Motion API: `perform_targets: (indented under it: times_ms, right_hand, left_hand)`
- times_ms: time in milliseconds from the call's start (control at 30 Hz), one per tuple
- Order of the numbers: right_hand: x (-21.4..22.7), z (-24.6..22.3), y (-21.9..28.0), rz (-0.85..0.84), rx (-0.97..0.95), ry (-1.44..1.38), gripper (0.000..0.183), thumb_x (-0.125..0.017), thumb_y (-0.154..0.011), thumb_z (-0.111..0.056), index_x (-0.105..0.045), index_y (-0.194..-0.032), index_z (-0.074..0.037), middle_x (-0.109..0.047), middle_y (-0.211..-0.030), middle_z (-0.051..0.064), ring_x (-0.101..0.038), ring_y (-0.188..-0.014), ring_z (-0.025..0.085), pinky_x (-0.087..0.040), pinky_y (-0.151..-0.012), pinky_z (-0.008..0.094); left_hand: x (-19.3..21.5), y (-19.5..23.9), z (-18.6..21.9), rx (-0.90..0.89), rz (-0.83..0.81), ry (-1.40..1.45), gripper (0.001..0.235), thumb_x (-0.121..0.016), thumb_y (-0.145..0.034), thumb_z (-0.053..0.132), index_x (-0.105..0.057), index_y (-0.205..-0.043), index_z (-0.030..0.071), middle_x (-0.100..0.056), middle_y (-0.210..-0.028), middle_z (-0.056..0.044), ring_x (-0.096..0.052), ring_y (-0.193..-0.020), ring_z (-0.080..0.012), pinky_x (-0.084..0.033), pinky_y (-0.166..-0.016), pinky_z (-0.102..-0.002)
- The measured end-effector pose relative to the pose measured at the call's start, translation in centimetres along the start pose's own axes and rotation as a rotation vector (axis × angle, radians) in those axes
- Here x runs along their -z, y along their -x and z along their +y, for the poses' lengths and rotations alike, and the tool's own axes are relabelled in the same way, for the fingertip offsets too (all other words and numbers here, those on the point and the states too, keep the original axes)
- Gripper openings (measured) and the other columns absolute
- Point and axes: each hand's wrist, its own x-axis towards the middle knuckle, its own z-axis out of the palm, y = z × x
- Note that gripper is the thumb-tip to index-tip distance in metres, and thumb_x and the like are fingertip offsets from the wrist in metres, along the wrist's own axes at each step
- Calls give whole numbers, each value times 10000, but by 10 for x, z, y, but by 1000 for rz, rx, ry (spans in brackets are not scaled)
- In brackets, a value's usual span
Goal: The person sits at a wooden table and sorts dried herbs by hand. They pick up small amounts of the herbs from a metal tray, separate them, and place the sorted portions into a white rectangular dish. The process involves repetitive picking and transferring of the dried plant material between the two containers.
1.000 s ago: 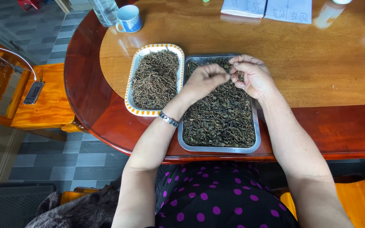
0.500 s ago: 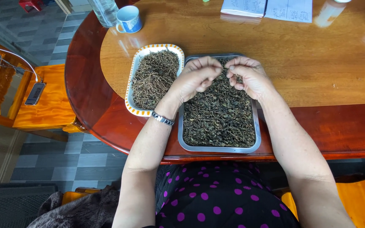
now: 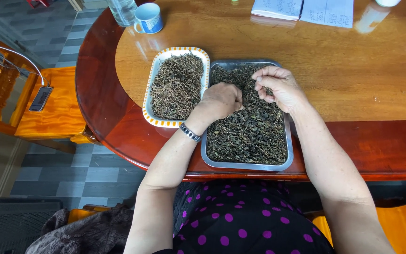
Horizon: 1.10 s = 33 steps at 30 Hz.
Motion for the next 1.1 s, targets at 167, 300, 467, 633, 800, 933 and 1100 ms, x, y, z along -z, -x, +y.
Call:
perform_targets:
  times_ms: [167,300,467,633,800,933,1100]
  right_hand:
    - [2,1,-1,4,19,0,110,-603,-954,-36,-652,-1050,-62,-662,-756,150,-629,-521,130,-345,-340,133]
    - [4,4,-2,-17,72,6,100,-620,-953,-39,-653,-1047,-42,-645,-740,149,-627,-514,126,-351,-334,133]
    - [8,17,-8,-36,118,53,105,-653,-939,-44,-658,-1043,-31,-617,-709,129,-592,-486,105,-340,-321,138]
    - [7,24,-8,-47,154,129,114,-652,-934,-32,-655,-1045,-7,-588,-685,117,-565,-469,82,-329,-304,139]
    - [-2,9,0,-18,85,47,107,-653,-944,-45,-662,-1049,-26,-583,-692,114,-553,-486,87,-314,-320,140]
    - [-4,-3,-3,-22,-33,-123,138,-673,-940,-119,-680,-1074,-88,-620,-734,77,-578,-538,95,-325,-356,135]
    - [-21,-24,-14,0,-142,-254,75,-689,-938,-214,-743,-985,-191,-741,-782,21,-696,-638,142,-358,-466,177]
  left_hand:
    - [28,18,10,-23,27,119,62,-762,-869,249,-819,-891,257,-782,-838,-45,-760,-922,-300,-603,-821,-415]
    - [52,32,15,-18,56,364,100,-726,-903,227,-818,-927,194,-786,-880,-110,-750,-969,-356,-583,-863,-471]
    - [51,27,4,-18,90,343,153,-684,-916,250,-797,-951,153,-772,-910,-169,-719,-1010,-417,-566,-889,-518]
    - [49,26,-3,-18,117,277,249,-587,-980,285,-778,-938,131,-761,-886,-187,-717,-990,-431,-562,-892,-521]
    - [51,26,-4,25,105,229,318,-510,-1011,378,-752,-973,176,-762,-955,-166,-700,-1058,-408,-562,-921,-516]
    - [58,25,-11,36,120,239,337,-516,-1010,405,-750,-970,166,-756,-971,-204,-691,-1076,-432,-549,-936,-545]
    - [77,16,-54,247,362,370,254,-576,-1008,352,-786,-964,217,-760,-857,-90,-747,-971,-337,-577,-919,-443]
